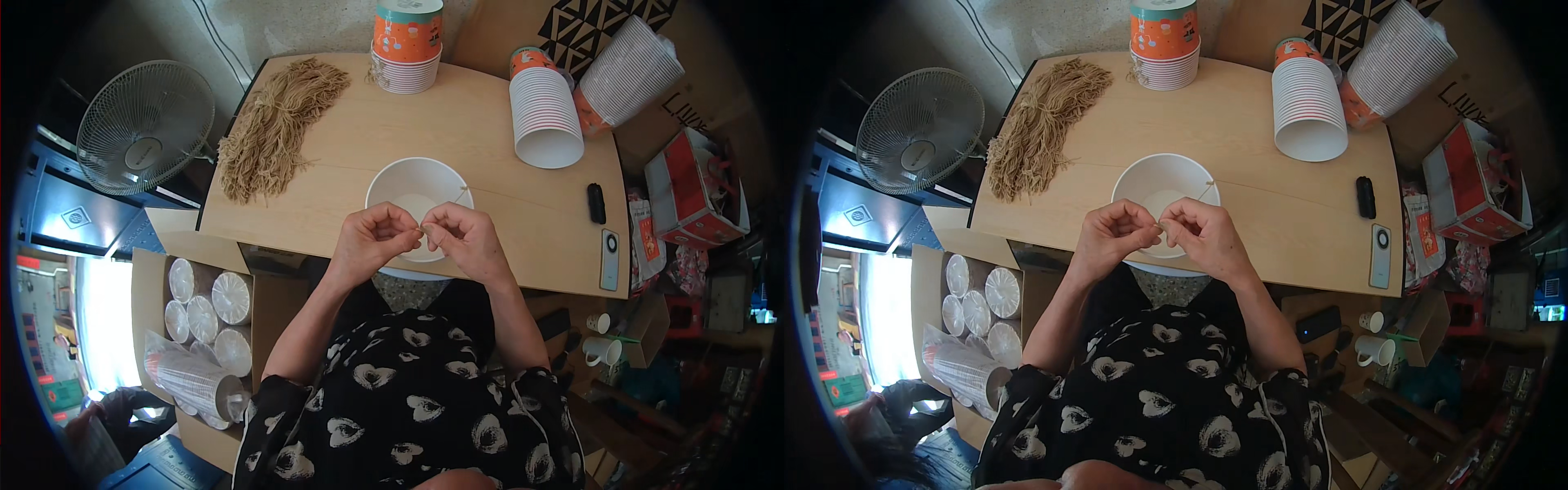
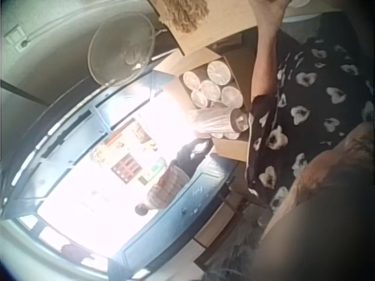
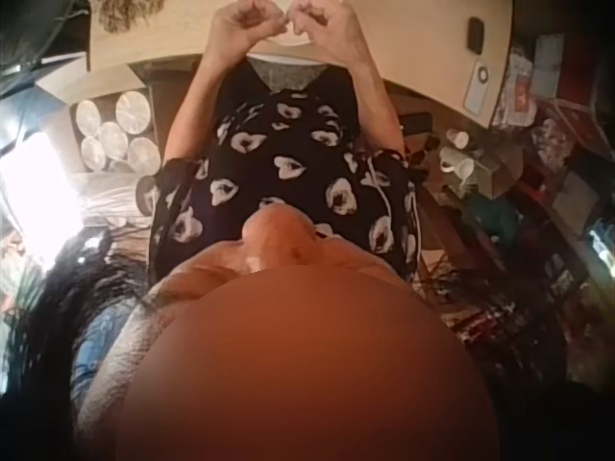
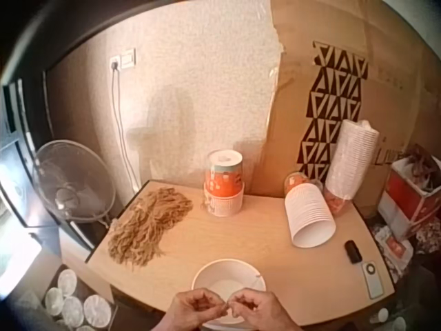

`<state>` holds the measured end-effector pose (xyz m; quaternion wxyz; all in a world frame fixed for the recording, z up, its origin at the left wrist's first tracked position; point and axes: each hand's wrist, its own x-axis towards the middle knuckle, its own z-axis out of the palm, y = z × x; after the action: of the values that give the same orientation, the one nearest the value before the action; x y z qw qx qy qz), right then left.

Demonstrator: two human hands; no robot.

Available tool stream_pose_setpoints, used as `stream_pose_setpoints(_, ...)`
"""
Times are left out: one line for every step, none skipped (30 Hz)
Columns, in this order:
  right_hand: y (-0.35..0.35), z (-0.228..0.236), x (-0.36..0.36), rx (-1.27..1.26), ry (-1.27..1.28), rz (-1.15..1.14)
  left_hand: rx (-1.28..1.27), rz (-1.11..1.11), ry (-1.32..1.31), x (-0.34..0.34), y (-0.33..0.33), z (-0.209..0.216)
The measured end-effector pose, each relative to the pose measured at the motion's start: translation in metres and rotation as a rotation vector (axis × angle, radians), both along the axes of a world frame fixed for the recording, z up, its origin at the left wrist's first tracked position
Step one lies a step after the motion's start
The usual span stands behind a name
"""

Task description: Threading thin string through pre-punched holes in paper bowls for assembly or packaging.

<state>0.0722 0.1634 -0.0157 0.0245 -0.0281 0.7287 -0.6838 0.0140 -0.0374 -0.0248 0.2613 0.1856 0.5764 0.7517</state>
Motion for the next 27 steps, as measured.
stream_pose_setpoints(-0.001, 0.000, 0.000, -0.007, 0.006, -0.012, -0.011, -0.007, -0.052, 0.000, -0.001, 0.003)
stream_pose_setpoints(-0.001, 0.000, 0.000, -0.014, 0.012, -0.024, -0.022, -0.014, -0.104, -0.001, -0.003, 0.005)
stream_pose_setpoints(0.000, -0.002, 0.000, -0.014, 0.013, -0.025, -0.022, -0.014, -0.103, -0.002, -0.004, 0.007)
stream_pose_setpoints(0.001, -0.005, 0.001, -0.001, 0.029, -0.036, -0.025, -0.021, -0.119, -0.003, -0.006, 0.009)
stream_pose_setpoints(0.001, -0.006, 0.001, 0.012, 0.046, -0.048, -0.028, -0.028, -0.135, -0.004, -0.007, 0.010)
stream_pose_setpoints(0.001, -0.006, 0.001, 0.012, 0.046, -0.045, -0.028, -0.025, -0.135, -0.004, -0.007, 0.012)
stream_pose_setpoints(0.000, -0.005, 0.001, 0.025, 0.051, -0.055, -0.039, -0.029, -0.142, -0.004, -0.008, 0.013)
stream_pose_setpoints(0.000, -0.005, 0.001, 0.038, 0.057, -0.065, -0.050, -0.034, -0.149, -0.003, -0.009, 0.014)
stream_pose_setpoints(0.000, -0.006, 0.001, 0.039, 0.057, -0.065, -0.049, -0.034, -0.149, -0.003, -0.009, 0.015)
stream_pose_setpoints(0.000, -0.007, 0.002, 0.046, 0.051, -0.074, -0.063, -0.038, -0.151, -0.003, -0.009, 0.016)
stream_pose_setpoints(0.000, -0.008, 0.002, 0.053, 0.044, -0.082, -0.078, -0.043, -0.153, -0.002, -0.010, 0.017)
stream_pose_setpoints(0.000, -0.008, 0.002, 0.053, 0.044, -0.082, -0.078, -0.042, -0.153, -0.002, -0.010, 0.018)
stream_pose_setpoints(0.000, -0.008, 0.002, 0.068, 0.045, -0.083, -0.074, -0.053, -0.160, -0.001, -0.011, 0.019)
stream_pose_setpoints(0.000, -0.008, 0.002, 0.082, 0.044, -0.085, -0.070, -0.065, -0.169, 0.000, -0.011, 0.019)
stream_pose_setpoints(0.001, -0.008, 0.002, 0.082, 0.045, -0.084, -0.070, -0.064, -0.168, 0.000, -0.012, 0.019)
stream_pose_setpoints(0.001, -0.008, 0.001, 0.084, 0.063, -0.077, -0.070, -0.067, -0.161, 0.000, -0.012, 0.019)
stream_pose_setpoints(0.001, -0.009, 0.002, 0.085, 0.080, -0.070, -0.071, -0.070, -0.155, 0.000, -0.013, 0.019)
stream_pose_setpoints(0.000, -0.008, 0.001, 0.086, 0.080, -0.067, -0.070, -0.068, -0.156, 0.000, -0.014, 0.018)
stream_pose_setpoints(-0.001, -0.007, 0.000, 0.108, 0.105, -0.077, -0.060, -0.065, -0.153, 0.000, -0.015, 0.016)
stream_pose_setpoints(-0.002, -0.007, 0.000, 0.130, 0.129, -0.087, -0.051, -0.062, -0.151, 0.000, -0.016, 0.014)
stream_pose_setpoints(-0.001, -0.006, 0.001, 0.128, 0.135, -0.087, -0.053, -0.061, -0.145, 0.000, -0.014, 0.014)
stream_pose_setpoints(0.000, -0.006, 0.002, 0.115, 0.172, -0.108, -0.052, -0.064, -0.133, 0.000, -0.012, 0.014)
stream_pose_setpoints(0.001, -0.006, 0.003, 0.102, 0.208, -0.129, -0.052, -0.068, -0.121, 0.001, -0.010, 0.015)
stream_pose_setpoints(0.000, -0.005, 0.003, 0.102, 0.208, -0.123, -0.052, -0.061, -0.122, 0.001, -0.010, 0.015)
stream_pose_setpoints(0.000, -0.004, 0.003, 0.120, 0.200, -0.129, -0.063, -0.037, -0.102, 0.001, -0.008, 0.016)
stream_pose_setpoints(0.000, -0.002, 0.002, 0.139, 0.194, -0.135, -0.076, -0.012, -0.082, 0.001, -0.006, 0.017)
stream_pose_setpoints(-0.001, -0.001, 0.001, 0.137, 0.194, -0.129, -0.076, -0.006, -0.083, 0.001, -0.005, 0.014)
